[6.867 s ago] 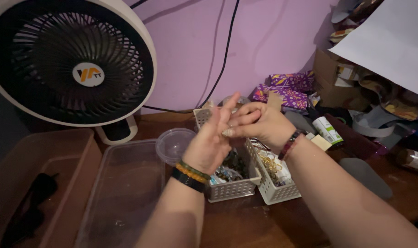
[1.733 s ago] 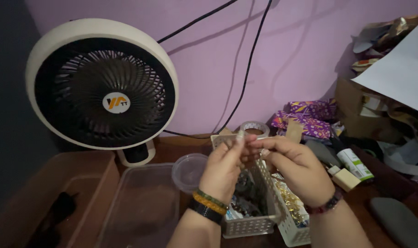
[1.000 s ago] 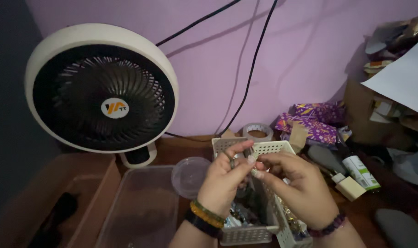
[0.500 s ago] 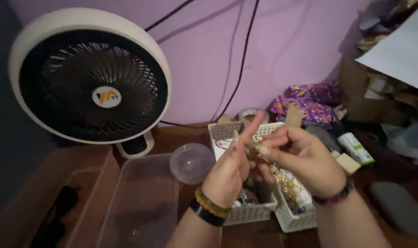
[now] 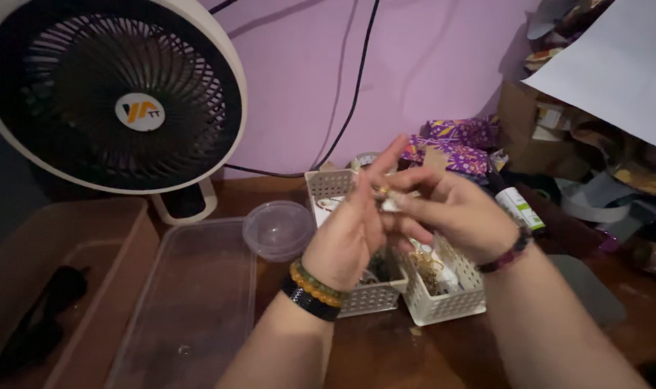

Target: The person handles personal accessories at a desk: they hold up and fold a pair of sunglasses, put a watch and bracelets on their wrist and later remove them, try rings on their fingers, and place earrings and other jewelry pieces into plastic storage baskets. They sort the accessories between the baskets and a small clear container on the desk.

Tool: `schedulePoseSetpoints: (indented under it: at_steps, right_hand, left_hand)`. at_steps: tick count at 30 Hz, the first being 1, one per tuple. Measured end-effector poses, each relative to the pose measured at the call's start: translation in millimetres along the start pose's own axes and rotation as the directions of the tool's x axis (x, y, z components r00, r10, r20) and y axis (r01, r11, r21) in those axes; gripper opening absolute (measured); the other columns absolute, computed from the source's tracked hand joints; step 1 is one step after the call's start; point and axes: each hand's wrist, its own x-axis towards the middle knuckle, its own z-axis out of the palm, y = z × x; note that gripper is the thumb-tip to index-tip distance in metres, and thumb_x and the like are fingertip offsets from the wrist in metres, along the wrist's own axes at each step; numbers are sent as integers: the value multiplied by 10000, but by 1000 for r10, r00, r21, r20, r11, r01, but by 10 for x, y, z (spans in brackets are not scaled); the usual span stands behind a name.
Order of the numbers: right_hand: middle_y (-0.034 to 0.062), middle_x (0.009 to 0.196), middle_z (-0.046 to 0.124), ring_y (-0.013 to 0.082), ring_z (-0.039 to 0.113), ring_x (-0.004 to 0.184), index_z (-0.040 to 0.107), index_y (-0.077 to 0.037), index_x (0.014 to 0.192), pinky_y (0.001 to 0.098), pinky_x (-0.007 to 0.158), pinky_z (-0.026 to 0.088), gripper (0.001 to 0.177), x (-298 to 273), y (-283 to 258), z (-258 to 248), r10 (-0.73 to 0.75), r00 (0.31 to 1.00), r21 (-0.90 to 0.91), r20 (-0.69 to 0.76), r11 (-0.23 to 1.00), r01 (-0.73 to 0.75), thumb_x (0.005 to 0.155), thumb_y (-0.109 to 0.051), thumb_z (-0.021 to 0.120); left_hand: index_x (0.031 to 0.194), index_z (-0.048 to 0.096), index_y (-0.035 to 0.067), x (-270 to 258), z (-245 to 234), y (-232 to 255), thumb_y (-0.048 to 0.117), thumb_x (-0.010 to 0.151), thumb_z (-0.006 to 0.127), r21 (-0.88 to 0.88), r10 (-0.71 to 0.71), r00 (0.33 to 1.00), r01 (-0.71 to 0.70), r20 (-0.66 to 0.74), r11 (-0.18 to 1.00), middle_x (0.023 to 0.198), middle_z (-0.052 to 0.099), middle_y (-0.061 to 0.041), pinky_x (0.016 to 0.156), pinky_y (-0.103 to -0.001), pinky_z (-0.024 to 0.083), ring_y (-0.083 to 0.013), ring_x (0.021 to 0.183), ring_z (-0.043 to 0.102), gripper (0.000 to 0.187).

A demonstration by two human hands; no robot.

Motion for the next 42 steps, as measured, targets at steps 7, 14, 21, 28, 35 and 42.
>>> schedulePoseSetpoints:
  at_steps: [7, 14, 21, 28, 35, 42]
  right_hand:
    - [-10, 1027, 764, 209, 675, 998, 819, -270, 1011, 399, 903, 523, 215, -54, -128, -194, 231, 950, -970, -211, -169, -174, 826, -277, 708]
    - [-41, 981, 757, 199, 628, 1103, 819, -281, 926, 432, 967, 435, 180, -140, -77, -62, 281, 936, -950, -213, -282, -132, 776, -323, 729]
    - [60, 911, 772, 162, 728, 884, 748, -62, 963, 351, 806, 589, 151, -205, -163, -409, 17, 975, -788, -221, 586, -188, 825, -122, 740]
    - [79, 1021, 734, 148, 690, 959, 672, 18, 1011, 289, 834, 564, 94, -202, 95, -233, -177, 975, -338, -134, 933, 123, 931, -25, 693]
    - [75, 1060, 714, 155, 701, 989, 636, 4, 1223, 316, 893, 585, 371, -50, 47, -67, -299, 935, -305, -190, 923, 234, 858, 39, 698]
    - [146, 1142, 745, 224, 742, 1006, 689, 87, 1239, 364, 905, 622, 369, 76, 77, 26, -94, 992, -259, -87, 963, 69, 872, 53, 682]
  left_hand:
    - [1218, 694, 60, 56, -191, -115, 405, 1091, 403, 382, 72, 935, 70, -346, 922, 847, 576, 34, 641, -214, 443, -60, 693, 534, 469]
    - [1112, 713, 7, 64, -267, -261, 361, 1103, 444, 368, 55, 942, 75, -330, 927, 750, 512, 60, 621, -224, 426, -61, 655, 496, 444]
    - [1281, 591, 28, 125, -237, -200, 386, 1072, 381, 31, -145, 941, 162, -305, 986, 1044, 677, -91, 821, -367, 576, -210, 943, 695, 465]
    - [1420, 494, 64, 102, -163, -210, 452, 1075, 365, -55, -29, 970, 16, -241, 998, 1163, 628, -80, 912, -383, 541, -196, 1010, 648, 535]
    - [1392, 505, 58, 119, -210, -164, 450, 1076, 398, 70, 71, 939, -50, -336, 996, 1144, 626, -65, 883, -355, 518, -166, 1017, 653, 515]
    - [1521, 337, 68, 71, -98, -54, 499, 1064, 366, -24, 81, 985, -86, -154, 996, 1287, 595, -106, 950, -387, 548, -247, 1147, 646, 629]
